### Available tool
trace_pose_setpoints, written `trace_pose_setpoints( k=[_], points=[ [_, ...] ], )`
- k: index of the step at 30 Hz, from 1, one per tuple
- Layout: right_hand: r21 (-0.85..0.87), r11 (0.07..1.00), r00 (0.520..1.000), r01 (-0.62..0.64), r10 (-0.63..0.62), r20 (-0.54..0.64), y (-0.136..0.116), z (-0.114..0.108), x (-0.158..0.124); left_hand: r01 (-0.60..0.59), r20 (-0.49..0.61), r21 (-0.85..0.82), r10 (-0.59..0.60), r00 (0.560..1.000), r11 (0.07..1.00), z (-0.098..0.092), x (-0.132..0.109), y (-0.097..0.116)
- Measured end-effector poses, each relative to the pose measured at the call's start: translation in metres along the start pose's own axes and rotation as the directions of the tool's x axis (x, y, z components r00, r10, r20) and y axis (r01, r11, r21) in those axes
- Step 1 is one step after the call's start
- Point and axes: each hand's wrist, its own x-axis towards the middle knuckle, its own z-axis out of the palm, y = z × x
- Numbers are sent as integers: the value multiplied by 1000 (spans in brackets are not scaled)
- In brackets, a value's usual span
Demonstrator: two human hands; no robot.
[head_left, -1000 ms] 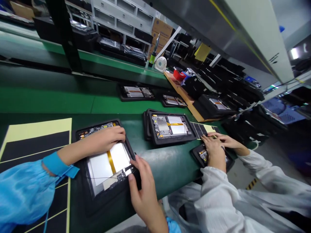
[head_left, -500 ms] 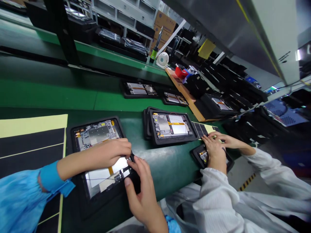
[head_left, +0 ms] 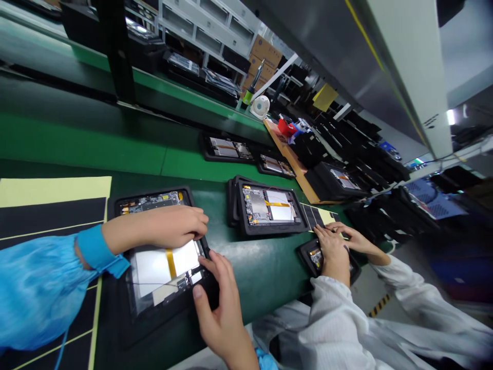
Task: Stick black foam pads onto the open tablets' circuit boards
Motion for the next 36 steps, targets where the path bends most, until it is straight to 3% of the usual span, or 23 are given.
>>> trace_pose_setpoints(
  k=[5,9,12,24,36],
  points=[
    [-10,1000,1000,8,-8,-1,2,0,-1,-47,-134,-40,41,990,998,14,-6,16],
    [-3,1000,1000,14,-14,16,1,-1,-1,-65,-121,-159,46,992,985,29,-8,22],
    [-18,1000,1000,10,-10,19,0,-2,-1,-71,-113,-138,55,992,988,32,-7,15],
    [-55,998,999,26,-24,26,-4,-3,0,-64,-179,89,79,981,994,14,-12,-22],
    [-62,997,998,41,-39,42,-3,-4,4,-16,-161,8,17,987,1000,7,-16,-17]
  ],
)
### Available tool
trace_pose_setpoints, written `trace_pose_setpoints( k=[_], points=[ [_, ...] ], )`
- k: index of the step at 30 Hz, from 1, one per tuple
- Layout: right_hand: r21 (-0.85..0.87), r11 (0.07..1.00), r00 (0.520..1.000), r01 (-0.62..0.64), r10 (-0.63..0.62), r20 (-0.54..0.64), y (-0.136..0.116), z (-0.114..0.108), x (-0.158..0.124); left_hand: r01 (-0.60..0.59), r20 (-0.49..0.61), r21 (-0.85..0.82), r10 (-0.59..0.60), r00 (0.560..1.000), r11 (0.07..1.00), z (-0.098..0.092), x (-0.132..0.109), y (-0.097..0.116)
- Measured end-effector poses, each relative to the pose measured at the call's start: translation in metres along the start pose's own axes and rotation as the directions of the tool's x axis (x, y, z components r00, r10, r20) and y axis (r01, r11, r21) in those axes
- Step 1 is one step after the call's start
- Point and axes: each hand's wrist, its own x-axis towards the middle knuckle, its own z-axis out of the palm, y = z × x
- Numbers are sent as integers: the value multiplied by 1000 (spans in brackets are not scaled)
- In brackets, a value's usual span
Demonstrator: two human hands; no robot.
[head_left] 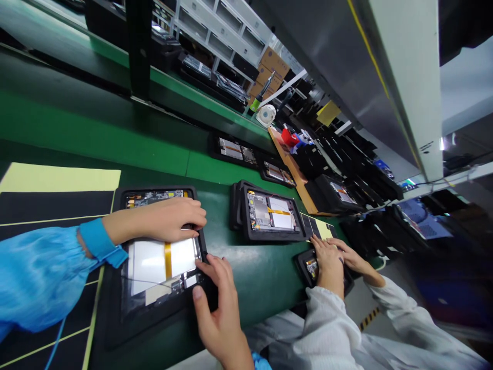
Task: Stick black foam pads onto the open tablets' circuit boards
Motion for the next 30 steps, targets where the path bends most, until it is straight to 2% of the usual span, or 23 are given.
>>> trace_pose_setpoints(
  k=[5,10,13,16,19,21,25,30],
  points=[
    [95,995,998,-11,6,59,-1,-12,20,4,-45,-119,-9,999,993,1,-5,-6],
    [251,966,997,-56,39,69,-1,-24,64,13,-76,-147,-24,997,989,2,-5,-6],
    [336,930,987,-146,116,107,5,-21,90,21,-84,-162,-35,996,986,3,-4,-6],
    [413,873,960,-260,186,209,16,-11,107,36,-98,-167,-53,994,985,6,-5,-8],
    [422,838,929,-345,243,278,23,-3,111,41,-110,-150,-58,992,988,9,-7,-11],
    [417,828,919,-376,275,283,24,0,111,44,-109,-128,-58,992,991,9,-8,-12],
    [431,821,925,-375,297,238,23,1,109,84,-114,-50,-89,989,995,7,-8,-9],
    [429,829,932,-358,291,217,21,1,110,153,-188,-19,-153,970,988,9,-10,1]
  ],
)
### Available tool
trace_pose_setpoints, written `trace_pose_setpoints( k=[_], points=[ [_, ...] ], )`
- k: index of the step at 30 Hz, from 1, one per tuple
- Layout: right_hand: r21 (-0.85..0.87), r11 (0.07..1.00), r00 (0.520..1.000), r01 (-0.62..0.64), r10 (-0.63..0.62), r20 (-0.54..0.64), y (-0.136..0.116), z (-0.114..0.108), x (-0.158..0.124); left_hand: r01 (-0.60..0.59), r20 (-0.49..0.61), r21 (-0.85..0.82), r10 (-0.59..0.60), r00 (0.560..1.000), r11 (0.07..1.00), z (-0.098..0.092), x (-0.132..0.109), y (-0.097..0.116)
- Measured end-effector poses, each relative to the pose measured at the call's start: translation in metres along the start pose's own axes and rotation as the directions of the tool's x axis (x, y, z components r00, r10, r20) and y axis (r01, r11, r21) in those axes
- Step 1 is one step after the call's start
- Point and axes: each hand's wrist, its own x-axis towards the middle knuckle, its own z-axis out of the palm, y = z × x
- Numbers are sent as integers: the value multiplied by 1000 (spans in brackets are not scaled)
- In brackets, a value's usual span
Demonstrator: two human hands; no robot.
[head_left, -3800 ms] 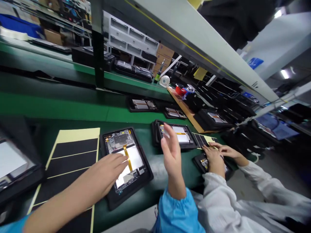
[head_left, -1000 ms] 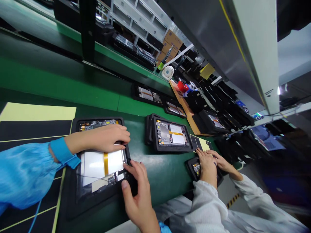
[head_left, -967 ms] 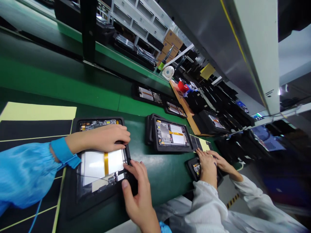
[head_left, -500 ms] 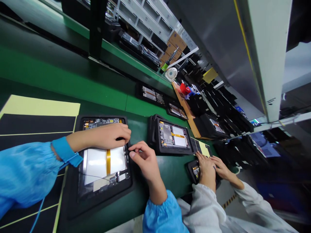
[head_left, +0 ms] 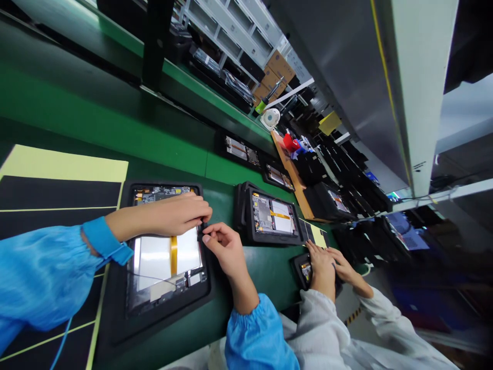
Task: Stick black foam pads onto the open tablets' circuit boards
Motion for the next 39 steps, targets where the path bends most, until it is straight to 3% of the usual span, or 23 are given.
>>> trace_pose_setpoints(
  k=[5,19,22,25,30,34,39],
  points=[
    [-16,1000,1000,10,-10,9,2,0,1,20,-22,-9,-20,1000,1000,5,0,0],
    [-146,986,995,79,-70,68,8,0,16,26,67,-77,-21,998,997,7,4,-12],
    [-199,977,997,74,-75,2,11,5,17,65,80,-70,-60,995,995,5,4,-11],
    [-284,948,979,145,-179,-98,13,11,16,94,82,-71,-89,993,993,3,4,-8],
    [-252,942,950,223,-268,-160,10,6,7,103,92,-75,-96,991,992,1,4,-7],
    [-350,901,950,257,-301,-77,5,0,-2,109,88,-77,-102,991,991,2,3,-9],
    [-577,753,936,315,-346,59,-5,2,2,125,91,-90,-117,989,988,3,3,-9]
  ],
)
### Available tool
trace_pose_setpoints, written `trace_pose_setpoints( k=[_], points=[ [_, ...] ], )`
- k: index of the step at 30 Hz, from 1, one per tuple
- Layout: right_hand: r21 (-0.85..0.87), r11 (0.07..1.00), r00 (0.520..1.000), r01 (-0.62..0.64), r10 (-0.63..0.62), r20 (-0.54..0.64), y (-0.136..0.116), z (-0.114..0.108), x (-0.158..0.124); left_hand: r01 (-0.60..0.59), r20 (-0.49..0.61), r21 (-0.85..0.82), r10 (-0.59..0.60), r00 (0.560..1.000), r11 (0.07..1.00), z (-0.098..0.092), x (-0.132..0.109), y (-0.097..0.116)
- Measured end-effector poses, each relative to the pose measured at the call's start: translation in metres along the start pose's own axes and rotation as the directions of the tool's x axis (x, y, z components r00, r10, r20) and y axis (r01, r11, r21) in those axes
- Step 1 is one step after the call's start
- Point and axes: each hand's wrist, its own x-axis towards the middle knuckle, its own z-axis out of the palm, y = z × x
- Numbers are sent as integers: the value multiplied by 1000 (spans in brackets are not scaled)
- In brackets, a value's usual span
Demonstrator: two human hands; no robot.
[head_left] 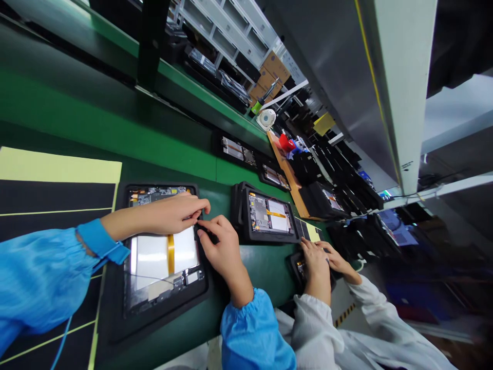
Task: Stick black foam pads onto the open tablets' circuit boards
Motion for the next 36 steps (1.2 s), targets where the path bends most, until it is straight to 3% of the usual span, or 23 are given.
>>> trace_pose_setpoints(
  k=[8,13,19,27,31,36],
  points=[
    [-363,925,988,111,-62,143,-7,-4,14,-30,-9,0,30,999,1000,2,2,-3],
    [-477,857,966,195,-83,246,-13,-8,19,-32,-16,1,32,999,1000,2,3,-1],
    [-392,890,954,235,-133,270,-9,-10,19,-42,-23,10,42,999,999,2,3,0],
    [-88,968,964,235,-220,151,-9,-28,-5,8,-23,28,-7,1000,1000,4,2,-1],
    [-79,970,951,232,-209,227,-5,-24,1,5,-20,31,-5,1000,1000,3,2,0],
    [-122,974,958,193,-160,240,-1,-13,9,-14,-15,11,14,1000,1000,2,2,0]
  ],
)
